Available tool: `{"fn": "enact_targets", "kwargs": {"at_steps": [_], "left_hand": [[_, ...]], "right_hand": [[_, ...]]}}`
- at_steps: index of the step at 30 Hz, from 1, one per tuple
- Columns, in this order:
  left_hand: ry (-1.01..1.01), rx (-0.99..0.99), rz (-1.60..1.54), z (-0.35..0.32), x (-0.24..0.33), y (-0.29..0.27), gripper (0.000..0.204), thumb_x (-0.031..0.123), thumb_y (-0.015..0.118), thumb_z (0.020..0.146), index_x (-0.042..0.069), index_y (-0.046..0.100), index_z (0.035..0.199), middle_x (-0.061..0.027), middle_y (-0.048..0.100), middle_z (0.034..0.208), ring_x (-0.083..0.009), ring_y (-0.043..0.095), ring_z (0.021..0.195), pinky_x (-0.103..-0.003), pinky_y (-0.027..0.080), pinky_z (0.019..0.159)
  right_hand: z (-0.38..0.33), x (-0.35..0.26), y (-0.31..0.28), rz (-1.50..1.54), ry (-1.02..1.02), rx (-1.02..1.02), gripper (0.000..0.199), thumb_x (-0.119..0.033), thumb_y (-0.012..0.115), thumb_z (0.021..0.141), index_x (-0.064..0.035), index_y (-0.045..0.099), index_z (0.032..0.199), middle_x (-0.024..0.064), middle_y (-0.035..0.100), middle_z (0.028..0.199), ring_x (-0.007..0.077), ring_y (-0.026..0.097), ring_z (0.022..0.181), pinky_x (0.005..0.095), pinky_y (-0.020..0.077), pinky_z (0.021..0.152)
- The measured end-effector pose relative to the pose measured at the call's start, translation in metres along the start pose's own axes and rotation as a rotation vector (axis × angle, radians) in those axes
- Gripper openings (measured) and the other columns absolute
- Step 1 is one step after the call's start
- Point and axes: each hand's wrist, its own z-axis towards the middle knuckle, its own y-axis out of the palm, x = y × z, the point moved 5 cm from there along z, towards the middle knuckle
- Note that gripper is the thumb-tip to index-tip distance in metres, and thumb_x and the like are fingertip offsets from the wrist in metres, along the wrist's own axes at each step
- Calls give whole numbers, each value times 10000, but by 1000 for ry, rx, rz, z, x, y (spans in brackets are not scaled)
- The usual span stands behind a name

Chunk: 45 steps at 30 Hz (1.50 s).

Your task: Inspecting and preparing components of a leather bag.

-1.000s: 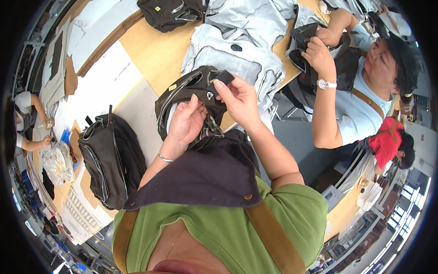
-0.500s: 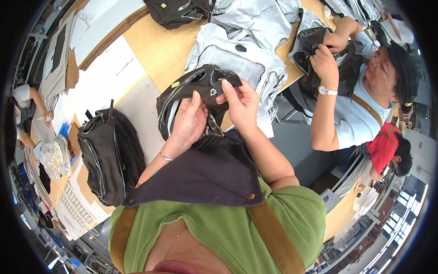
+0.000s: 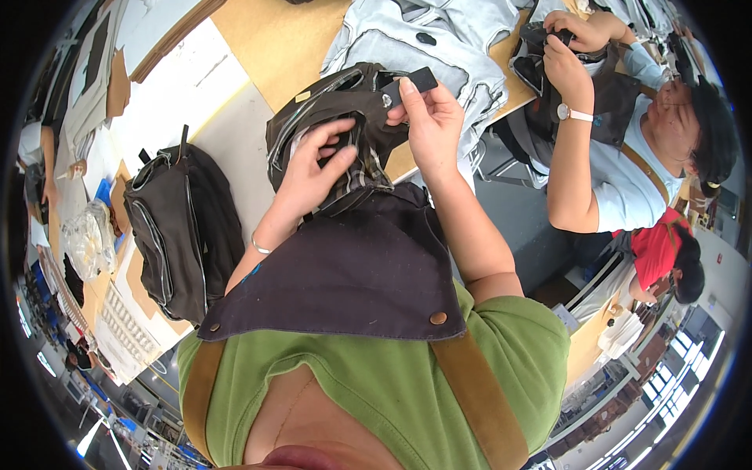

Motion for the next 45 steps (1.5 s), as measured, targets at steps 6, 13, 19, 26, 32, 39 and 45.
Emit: {"fn": "enact_targets", "kwargs": {"at_steps": [6,13,19,26,32,39,45], "left_hand": [[388,-93,296,-17,24,10,361,145,747,609,113,615,943,-35,524,1051,-242,455,1000,-348,314,895],[275,3,-295,-7,-4,8,130,85,546,834,25,504,942,-57,595,1046,-140,509,969,-299,396,849],[69,54,-407,5,-22,9,97,99,508,878,21,474,922,5,491,777,-56,430,722,-201,380,658],[46,139,-282,18,-20,10,106,95,532,861,3,499,900,-12,502,748,-66,442,685,-217,390,626],[123,225,-95,22,-20,10,125,96,564,833,-4,514,888,-42,530,716,-98,488,660,-239,414,622],[168,123,-423,28,-26,18,133,80,530,855,-8,495,949,-74,561,799,-104,526,753,-246,426,676],[138,83,-293,33,-24,21,139,79,523,861,-8,499,967,-83,578,841,-108,535,774,-245,432,707]], "right_hand": [[2,9,-3,26,4,0,143,-134,552,863,-3,603,890,11,561,650,57,501,509,192,427,477],[-1,9,-6,-11,-2,-2,137,-140,573,849,-21,571,780,14,550,626,65,508,528,194,412,493],[-1,11,-3,45,47,-43,160,-151,531,877,-7,598,892,4,579,709,42,474,554,172,395,524],[4,11,0,123,80,-35,182,-196,540,877,-30,608,843,-16,551,635,36,464,534,171,376,512],[7,12,0,153,103,-13,187,-204,532,881,-34,605,850,-24,543,640,31,447,525,169,366,509],[6,18,-1,176,134,-56,126,-150,500,894,-49,573,875,11,603,780,35,470,553,167,386,514],[4,12,3,126,138,-16,197,-214,498,899,-50,601,867,-47,523,638,13,410,528,157,338,501]]}}
